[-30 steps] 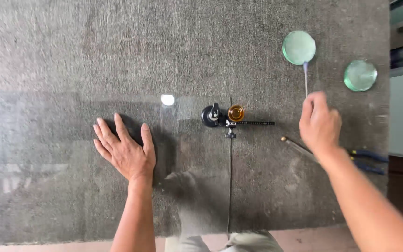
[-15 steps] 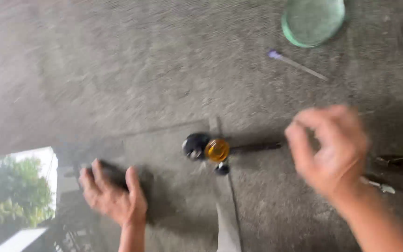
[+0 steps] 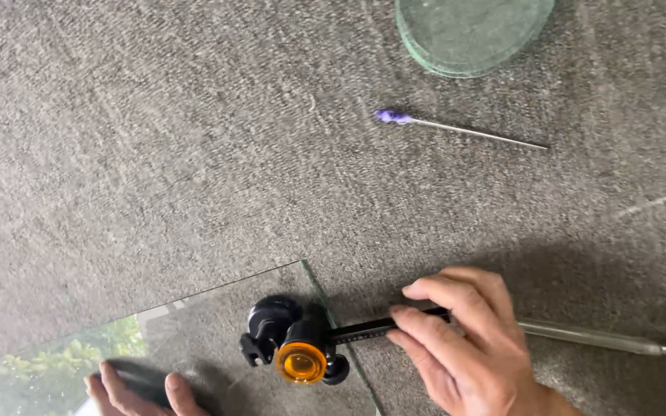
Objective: Cutting glass sheets into smaller pieces using a glass cutter and pliers
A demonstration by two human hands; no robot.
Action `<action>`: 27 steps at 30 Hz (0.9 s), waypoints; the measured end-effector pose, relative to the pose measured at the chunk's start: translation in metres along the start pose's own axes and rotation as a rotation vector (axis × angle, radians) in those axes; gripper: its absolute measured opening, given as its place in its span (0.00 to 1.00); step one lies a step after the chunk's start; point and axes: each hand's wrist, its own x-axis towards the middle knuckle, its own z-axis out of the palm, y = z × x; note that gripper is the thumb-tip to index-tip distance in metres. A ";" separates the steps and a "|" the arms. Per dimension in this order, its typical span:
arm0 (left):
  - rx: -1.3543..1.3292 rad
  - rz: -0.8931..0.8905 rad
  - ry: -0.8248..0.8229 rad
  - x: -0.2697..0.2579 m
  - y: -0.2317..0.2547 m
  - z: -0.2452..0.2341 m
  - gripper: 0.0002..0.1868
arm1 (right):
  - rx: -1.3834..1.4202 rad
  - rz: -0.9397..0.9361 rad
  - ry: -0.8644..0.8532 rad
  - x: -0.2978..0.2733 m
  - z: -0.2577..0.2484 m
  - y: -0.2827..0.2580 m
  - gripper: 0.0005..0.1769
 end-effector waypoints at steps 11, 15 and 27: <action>0.008 -0.091 -0.044 -0.006 -0.014 -0.009 0.48 | -0.174 -0.087 -0.141 0.004 -0.011 -0.012 0.07; -0.052 -0.126 -0.023 -0.009 -0.013 -0.012 0.49 | -0.214 -0.072 -0.240 -0.020 -0.011 -0.029 0.08; -0.164 -0.156 0.058 -0.012 -0.018 -0.009 0.47 | -0.344 -0.080 -0.401 -0.062 0.053 -0.137 0.14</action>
